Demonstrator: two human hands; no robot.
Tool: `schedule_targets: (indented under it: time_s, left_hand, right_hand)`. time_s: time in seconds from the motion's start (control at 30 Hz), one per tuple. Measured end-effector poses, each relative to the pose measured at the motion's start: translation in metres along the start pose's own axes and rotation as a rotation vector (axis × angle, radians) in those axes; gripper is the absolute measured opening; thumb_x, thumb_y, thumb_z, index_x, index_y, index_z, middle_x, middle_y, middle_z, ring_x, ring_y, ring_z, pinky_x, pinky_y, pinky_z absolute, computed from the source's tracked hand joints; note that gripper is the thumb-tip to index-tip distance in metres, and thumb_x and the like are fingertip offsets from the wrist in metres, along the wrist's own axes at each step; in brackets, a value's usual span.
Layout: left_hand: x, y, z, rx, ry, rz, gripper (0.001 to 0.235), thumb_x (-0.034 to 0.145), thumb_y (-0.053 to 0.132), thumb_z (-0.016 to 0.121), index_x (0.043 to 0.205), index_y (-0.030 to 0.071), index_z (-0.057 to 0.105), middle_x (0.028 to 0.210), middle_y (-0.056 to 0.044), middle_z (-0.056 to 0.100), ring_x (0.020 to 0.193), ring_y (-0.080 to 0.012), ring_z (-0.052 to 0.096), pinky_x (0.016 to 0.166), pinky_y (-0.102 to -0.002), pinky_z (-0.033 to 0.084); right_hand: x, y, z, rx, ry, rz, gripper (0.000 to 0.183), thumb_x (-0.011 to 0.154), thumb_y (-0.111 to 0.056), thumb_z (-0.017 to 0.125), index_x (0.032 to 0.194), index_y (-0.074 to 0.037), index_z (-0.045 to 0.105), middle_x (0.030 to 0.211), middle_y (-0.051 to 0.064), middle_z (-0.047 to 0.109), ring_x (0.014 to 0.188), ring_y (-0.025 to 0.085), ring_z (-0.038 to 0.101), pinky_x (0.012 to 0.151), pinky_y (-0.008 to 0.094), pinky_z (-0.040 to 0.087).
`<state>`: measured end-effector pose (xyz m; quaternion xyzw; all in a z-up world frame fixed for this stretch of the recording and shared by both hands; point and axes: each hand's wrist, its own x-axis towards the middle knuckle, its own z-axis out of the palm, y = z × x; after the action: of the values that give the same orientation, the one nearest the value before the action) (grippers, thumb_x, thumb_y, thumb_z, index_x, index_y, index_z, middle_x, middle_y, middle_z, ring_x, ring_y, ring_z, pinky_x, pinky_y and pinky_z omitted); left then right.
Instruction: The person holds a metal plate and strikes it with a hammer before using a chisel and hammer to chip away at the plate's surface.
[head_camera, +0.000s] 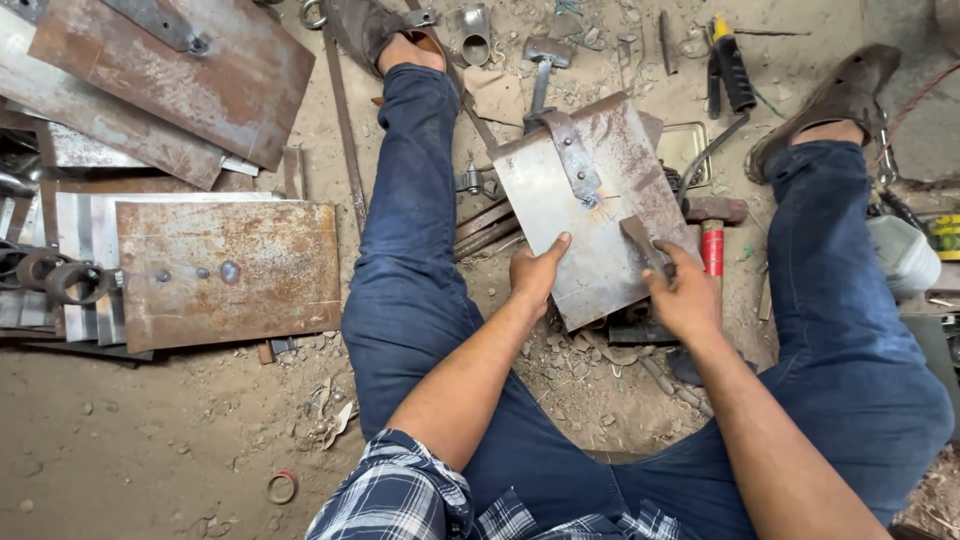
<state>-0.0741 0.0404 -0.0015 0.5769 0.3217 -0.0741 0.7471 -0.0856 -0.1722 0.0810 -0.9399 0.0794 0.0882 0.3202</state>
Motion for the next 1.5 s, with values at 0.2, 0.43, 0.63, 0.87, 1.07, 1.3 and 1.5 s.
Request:
schedule_targets:
  time_s: [0.2, 0.43, 0.63, 0.87, 1.07, 1.3, 1.5]
  left_hand:
    - [-0.005, 0.012, 0.001, -0.021, -0.015, -0.058, 0.052, 0.095, 0.038, 0.068, 0.130, 0.001, 0.064, 0.128, -0.013, 0.069, 0.118, -0.0223, 0.064, 0.100, -0.035, 0.048]
    - [0.021, 0.003, 0.006, -0.058, 0.205, 0.258, 0.046, 0.102, 0.038, 0.057, 0.112, -0.005, 0.071, 0.099, -0.013, 0.077, 0.088, -0.0253, 0.069, 0.082, -0.041, 0.053]
    - [0.030, 0.002, -0.002, 0.023, 0.320, 0.239, 0.055, 0.106, 0.044, 0.049, 0.101, -0.006, 0.072, 0.088, -0.013, 0.074, 0.079, -0.0221, 0.066, 0.077, -0.039, 0.052]
    - [0.036, 0.017, -0.008, -0.225, 0.161, 0.267, 0.055, 0.107, 0.043, 0.049, 0.107, -0.007, 0.072, 0.098, -0.011, 0.074, 0.088, -0.0181, 0.063, 0.082, -0.036, 0.051]
    - [0.013, 0.042, -0.012, -0.354, 0.009, 0.390, 0.053, 0.107, 0.042, 0.049, 0.118, -0.006, 0.067, 0.115, -0.011, 0.072, 0.102, -0.0179, 0.064, 0.092, -0.033, 0.049]
    - [-0.024, 0.069, -0.015, -0.303, -0.073, 0.301, 0.046, 0.104, 0.037, 0.057, 0.124, -0.003, 0.066, 0.119, -0.011, 0.072, 0.104, -0.0180, 0.064, 0.094, -0.034, 0.049]
    - [-0.054, 0.086, -0.012, -0.394, -0.087, 0.361, 0.042, 0.104, 0.035, 0.058, 0.125, -0.001, 0.066, 0.119, -0.008, 0.072, 0.104, -0.0157, 0.065, 0.095, -0.032, 0.050]
  right_hand:
    - [-0.002, 0.009, -0.016, 0.000, -0.217, 0.215, 0.055, 0.097, -0.029, 0.066, 0.150, -0.024, 0.053, 0.091, 0.010, 0.073, 0.079, 0.021, 0.068, 0.072, 0.039, 0.052]
    - [0.012, 0.109, -0.042, 0.058, 0.057, 0.256, 0.040, 0.103, -0.027, 0.057, 0.139, -0.010, 0.065, 0.095, 0.019, 0.073, 0.072, 0.023, 0.068, 0.068, 0.042, 0.055]
    - [0.002, 0.102, -0.001, -0.049, -0.111, 0.382, 0.043, 0.093, -0.027, 0.058, 0.134, -0.017, 0.069, 0.104, 0.026, 0.075, 0.092, 0.040, 0.073, 0.084, 0.048, 0.056]
    - [0.022, 0.162, 0.044, -0.143, 0.001, 0.250, 0.047, 0.089, -0.029, 0.065, 0.133, -0.012, 0.067, 0.116, 0.027, 0.069, 0.109, 0.042, 0.067, 0.094, 0.047, 0.052]
    - [0.008, 0.090, -0.027, -0.159, 0.146, 0.321, 0.033, 0.091, -0.037, 0.071, 0.117, -0.018, 0.078, 0.109, 0.024, 0.072, 0.101, 0.040, 0.068, 0.087, 0.049, 0.053]
    - [0.022, 0.073, -0.054, 0.878, 0.204, 0.184, 0.029, 0.107, -0.020, 0.058, 0.122, 0.002, 0.068, 0.102, 0.014, 0.073, 0.083, 0.022, 0.074, 0.067, 0.033, 0.060]
    - [0.012, 0.055, -0.068, 1.176, -0.030, 0.078, 0.052, 0.110, -0.042, 0.050, 0.133, 0.003, 0.062, 0.118, 0.016, 0.070, 0.103, 0.026, 0.070, 0.092, 0.041, 0.057]
